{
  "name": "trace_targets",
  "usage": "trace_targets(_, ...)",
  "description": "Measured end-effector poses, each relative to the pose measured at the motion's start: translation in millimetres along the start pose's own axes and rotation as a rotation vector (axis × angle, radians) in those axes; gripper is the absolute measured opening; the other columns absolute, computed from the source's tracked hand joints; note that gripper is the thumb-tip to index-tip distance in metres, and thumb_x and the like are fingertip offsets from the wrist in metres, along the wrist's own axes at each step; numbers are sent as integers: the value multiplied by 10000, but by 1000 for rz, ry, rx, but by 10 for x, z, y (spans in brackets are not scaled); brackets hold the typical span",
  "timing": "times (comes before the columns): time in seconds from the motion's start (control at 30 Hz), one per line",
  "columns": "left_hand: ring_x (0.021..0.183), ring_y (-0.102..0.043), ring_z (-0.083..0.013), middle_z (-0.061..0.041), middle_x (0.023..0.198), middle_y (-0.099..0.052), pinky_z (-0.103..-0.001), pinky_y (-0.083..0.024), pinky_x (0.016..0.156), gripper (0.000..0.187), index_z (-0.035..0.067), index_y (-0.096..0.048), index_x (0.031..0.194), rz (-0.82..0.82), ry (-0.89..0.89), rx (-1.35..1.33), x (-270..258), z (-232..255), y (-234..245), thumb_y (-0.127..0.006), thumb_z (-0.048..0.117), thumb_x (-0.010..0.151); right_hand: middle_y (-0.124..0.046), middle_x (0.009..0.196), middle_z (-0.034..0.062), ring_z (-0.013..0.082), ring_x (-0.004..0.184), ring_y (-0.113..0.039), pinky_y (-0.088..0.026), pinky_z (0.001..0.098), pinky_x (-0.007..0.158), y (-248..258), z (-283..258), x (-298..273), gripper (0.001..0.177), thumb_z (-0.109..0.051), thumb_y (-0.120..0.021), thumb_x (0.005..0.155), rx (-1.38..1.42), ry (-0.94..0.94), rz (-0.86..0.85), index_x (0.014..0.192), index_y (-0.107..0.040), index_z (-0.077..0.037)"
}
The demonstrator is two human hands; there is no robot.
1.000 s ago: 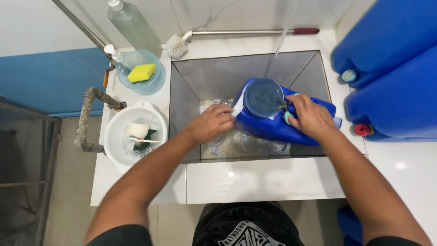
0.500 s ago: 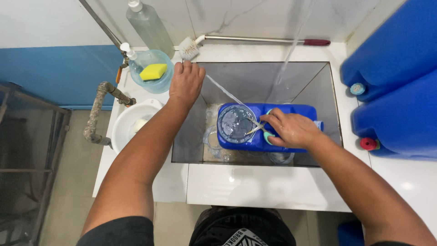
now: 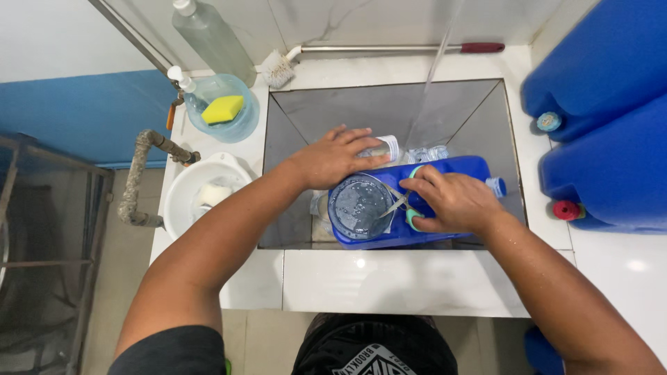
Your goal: The person repeatedly washes large blue plastic containers in a sink. They use a toothbrush to scrub the container's cap and rim, rinse the interior with running water, and then place the cleaned container aside. The process is repeated for multiple containers.
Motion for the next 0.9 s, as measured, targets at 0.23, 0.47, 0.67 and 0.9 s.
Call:
trace_targets(0.23, 1122, -679, -277, -5, 1042, -704, -442, -588, 851, 118, 197, -697, 1026, -243, -174, 190, 221, -6, -97, -637, 263, 949, -607, 1188, 76, 330, 770, -695, -568, 458, 683, 183, 176, 193, 672, -488, -774, 747, -138, 10, -48, 1324, -590, -197)
trace_targets(0.47, 851, -694, -359, -138, 923, -719, -440, -555, 684, 128, 107, -675, 990, 745, 403, -328, 795, -188, -79, -656, 226, 946, -600, 1083, 118, 305, 790, -702, -570, 438, 700, -245, -192, 269, 644, -478, -777, 763, -177, 282, -64, 1284, -602, -143)
trace_targets(0.67, 1059, -698, -371, -199, 1123, -728, -468, -546, 884, 449, 58, -678, 1176, 151, 808, -202, 213, -992, 213, -703, 428, 922, -594, 1202, 130, 333, 835, -703, -574, 441, 746, -150, 67, 243, 699, -476, -767, 750, -82, -4, -42, 1328, -565, -140)
trace_targets(0.9, 1474, -361, -420, -234, 1634, -323, -519, -353, 1175, 1223, 67, -145, 1644, 58, 664, -82, -272, -378, 2, -830, 597, 781, -622, 1246, 162, 387, 974, -687, -556, 491, 811, -41, 511, 295, 693, -429, -776, 760, 48, -241, 47, 1356, -547, -158)
Point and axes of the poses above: each hand's wrist, its own x-axis towards the middle knuckle, its own y-axis out of the back of the hand, z = x × y, the point moved 3 cm from there along x, towards the middle knuckle
